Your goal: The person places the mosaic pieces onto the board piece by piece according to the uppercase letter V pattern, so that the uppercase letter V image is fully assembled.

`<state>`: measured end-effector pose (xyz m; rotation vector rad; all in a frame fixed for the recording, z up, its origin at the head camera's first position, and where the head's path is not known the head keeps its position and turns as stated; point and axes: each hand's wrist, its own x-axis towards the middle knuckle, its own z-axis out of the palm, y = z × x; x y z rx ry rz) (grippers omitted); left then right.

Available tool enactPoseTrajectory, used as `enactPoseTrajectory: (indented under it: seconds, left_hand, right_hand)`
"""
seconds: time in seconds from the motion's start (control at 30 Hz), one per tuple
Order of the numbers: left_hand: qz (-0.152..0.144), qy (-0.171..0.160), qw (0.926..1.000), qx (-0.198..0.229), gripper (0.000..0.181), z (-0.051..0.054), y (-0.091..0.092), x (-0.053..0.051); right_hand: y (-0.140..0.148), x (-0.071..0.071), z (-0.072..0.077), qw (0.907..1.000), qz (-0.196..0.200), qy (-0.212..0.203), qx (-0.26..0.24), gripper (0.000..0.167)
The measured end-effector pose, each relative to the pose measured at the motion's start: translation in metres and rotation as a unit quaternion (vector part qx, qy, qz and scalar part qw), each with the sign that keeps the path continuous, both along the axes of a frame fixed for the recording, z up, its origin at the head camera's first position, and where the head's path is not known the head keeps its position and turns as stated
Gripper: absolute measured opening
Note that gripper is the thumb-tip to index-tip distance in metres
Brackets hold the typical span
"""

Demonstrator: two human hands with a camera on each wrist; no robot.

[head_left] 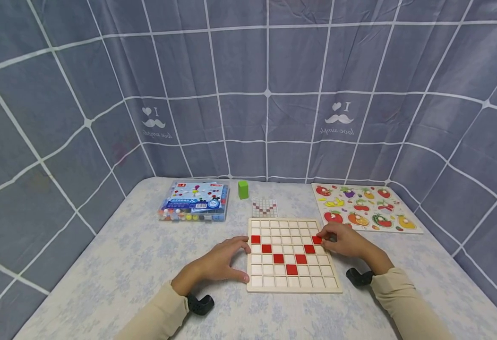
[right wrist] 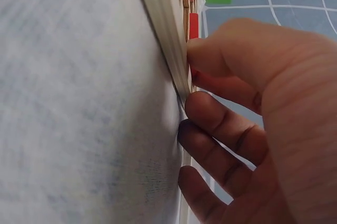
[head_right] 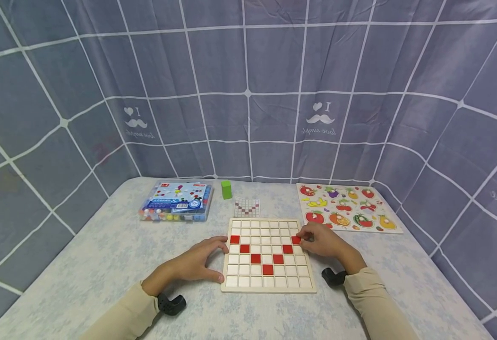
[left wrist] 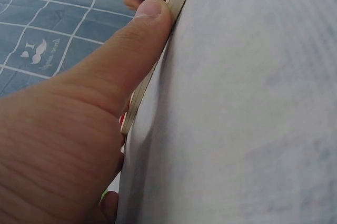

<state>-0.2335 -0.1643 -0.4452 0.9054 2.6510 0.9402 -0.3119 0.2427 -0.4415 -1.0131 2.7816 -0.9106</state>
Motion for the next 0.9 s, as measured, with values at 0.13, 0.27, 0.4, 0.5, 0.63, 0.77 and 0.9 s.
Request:
enactPoseTrajectory:
  seconds: [0.13, 0.27, 0.4, 0.5, 0.63, 0.77, 0.9]
  left_hand:
    - [-0.002, 0.002, 1.0, 0.001, 0.058, 0.0007, -0.0007, 0.0006]
    - [-0.003, 0.005, 1.0, 0.001, 0.058, 0.0007, -0.0015, 0.0003]
    - [-0.001, 0.002, 1.0, 0.004, 0.059, 0.0004, -0.0019, -0.0009]
    - [0.0, -0.001, 1.0, 0.01, 0.058, -0.0014, -0.0018, -0.0009]
    - [0.001, -0.005, 0.9999, 0.011, 0.058, -0.007, -0.0011, 0.0005]
    - [0.003, -0.008, 0.9999, 0.006, 0.058, -0.0084, -0.0013, 0.0013]
    - [0.004, -0.009, 0.9999, 0.005, 0.058, -0.0074, -0.0024, 0.0006]
  right_hand:
    - [-0.0007, 0.0001, -0.0007, 1.0, -0.006, 0.003, 0.002, 0.015]
    - [-0.001, 0.0002, 0.0007, 0.9999, -0.013, -0.008, -0.007, 0.018]
    - [-0.0027, -0.0003, 0.0014, 0.9991, -0.033, -0.02, -0.018, 0.017]
    - [-0.0051, 0.0009, 0.0004, 0.9984, -0.05, -0.021, -0.018, 0.014]
    - [-0.0065, 0.006, -0.0018, 0.9978, -0.06, -0.023, -0.015, 0.012]
    - [-0.0068, 0.0074, -0.0036, 0.9983, -0.053, -0.022, -0.012, 0.012]
    - [-0.0094, 0.006, -0.002, 0.9986, -0.047, -0.025, -0.003, 0.017]
